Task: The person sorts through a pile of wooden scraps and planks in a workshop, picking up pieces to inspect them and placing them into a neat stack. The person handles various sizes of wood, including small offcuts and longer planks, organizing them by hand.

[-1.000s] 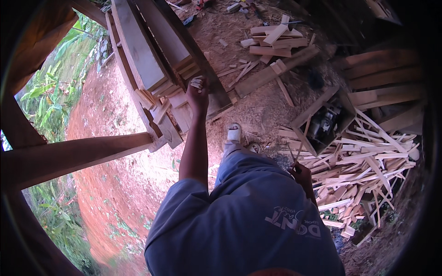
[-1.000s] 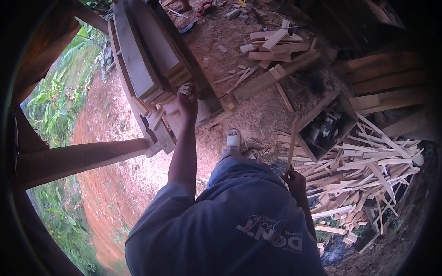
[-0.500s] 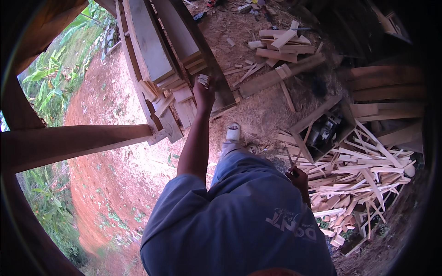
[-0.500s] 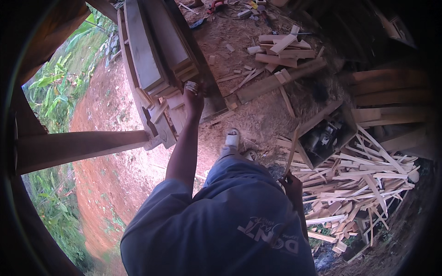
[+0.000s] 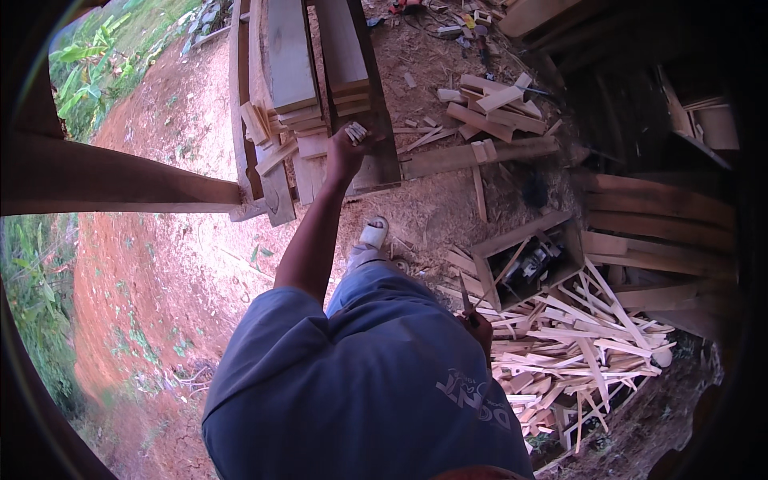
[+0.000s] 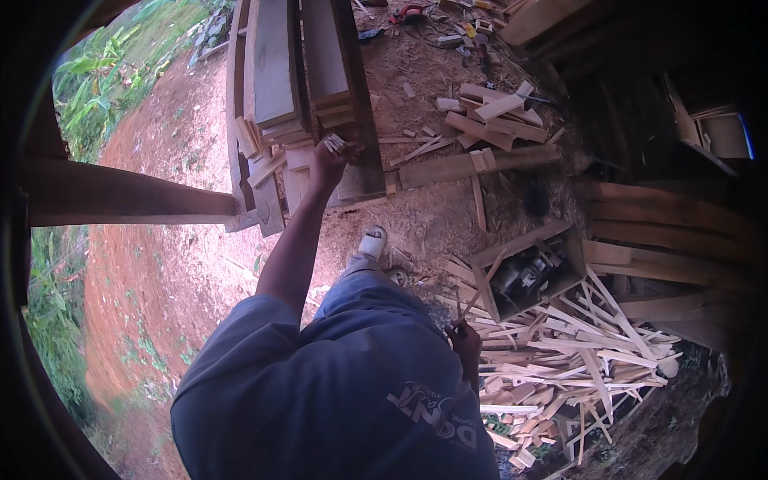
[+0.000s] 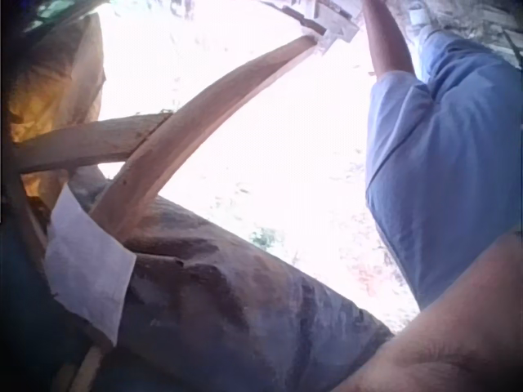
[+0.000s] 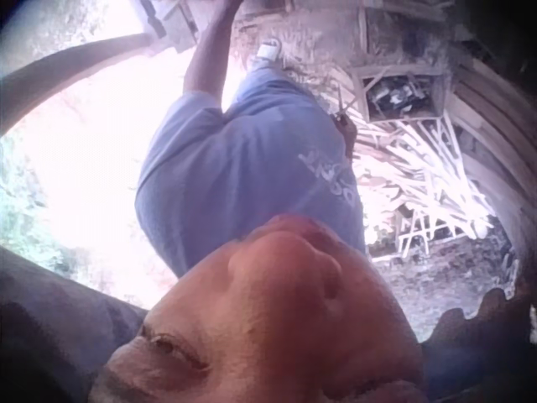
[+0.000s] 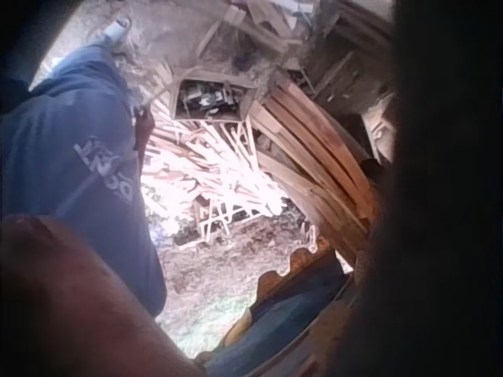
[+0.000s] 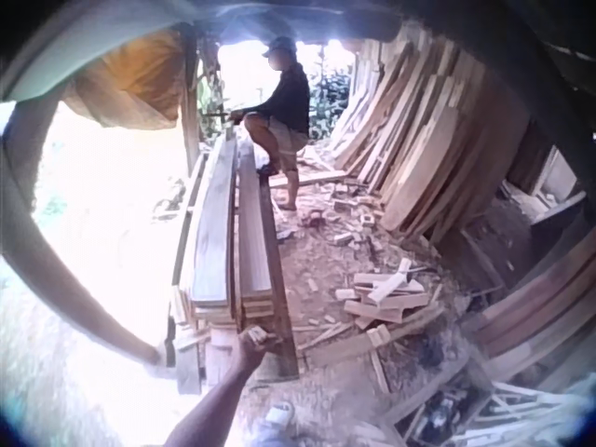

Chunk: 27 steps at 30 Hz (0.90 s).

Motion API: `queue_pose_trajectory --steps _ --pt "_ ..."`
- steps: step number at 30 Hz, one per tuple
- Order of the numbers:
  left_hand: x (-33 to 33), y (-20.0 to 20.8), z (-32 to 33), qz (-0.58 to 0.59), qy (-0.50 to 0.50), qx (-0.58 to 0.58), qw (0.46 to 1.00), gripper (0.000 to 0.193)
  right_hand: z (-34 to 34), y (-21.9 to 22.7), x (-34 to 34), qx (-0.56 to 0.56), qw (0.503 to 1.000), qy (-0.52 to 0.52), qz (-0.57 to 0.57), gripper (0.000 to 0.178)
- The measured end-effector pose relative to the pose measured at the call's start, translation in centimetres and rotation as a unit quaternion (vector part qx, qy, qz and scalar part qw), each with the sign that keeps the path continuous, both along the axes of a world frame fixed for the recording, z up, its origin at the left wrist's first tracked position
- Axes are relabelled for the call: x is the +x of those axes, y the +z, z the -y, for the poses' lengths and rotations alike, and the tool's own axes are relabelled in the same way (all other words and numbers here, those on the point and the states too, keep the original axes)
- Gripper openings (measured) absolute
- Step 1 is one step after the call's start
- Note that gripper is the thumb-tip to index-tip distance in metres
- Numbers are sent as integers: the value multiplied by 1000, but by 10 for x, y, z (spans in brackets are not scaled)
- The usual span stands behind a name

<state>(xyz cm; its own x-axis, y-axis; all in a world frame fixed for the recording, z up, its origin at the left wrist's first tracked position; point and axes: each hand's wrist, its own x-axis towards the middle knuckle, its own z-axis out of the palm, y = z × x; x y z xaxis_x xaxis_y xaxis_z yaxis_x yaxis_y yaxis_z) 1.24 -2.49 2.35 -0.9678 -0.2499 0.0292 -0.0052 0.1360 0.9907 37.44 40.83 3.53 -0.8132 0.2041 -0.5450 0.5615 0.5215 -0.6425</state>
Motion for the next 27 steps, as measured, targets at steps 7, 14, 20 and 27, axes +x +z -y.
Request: queue_pose_trajectory --steps 7,14,20,27 --pt "2 43 -4 -29 -33 -132 990 24 2 -4 2 -6 999 15 -31 28" --pt "-4 52 -3 52 -212 -360 907 37 3 1 4 6 997 39 -72 24" --pt "-1 9 -8 95 -249 -420 868 51 1 -5 4 -6 997 28 -69 23" --pt "-6 25 -26 148 -228 -535 800 78 6 -2 10 30 998 22 -59 24"
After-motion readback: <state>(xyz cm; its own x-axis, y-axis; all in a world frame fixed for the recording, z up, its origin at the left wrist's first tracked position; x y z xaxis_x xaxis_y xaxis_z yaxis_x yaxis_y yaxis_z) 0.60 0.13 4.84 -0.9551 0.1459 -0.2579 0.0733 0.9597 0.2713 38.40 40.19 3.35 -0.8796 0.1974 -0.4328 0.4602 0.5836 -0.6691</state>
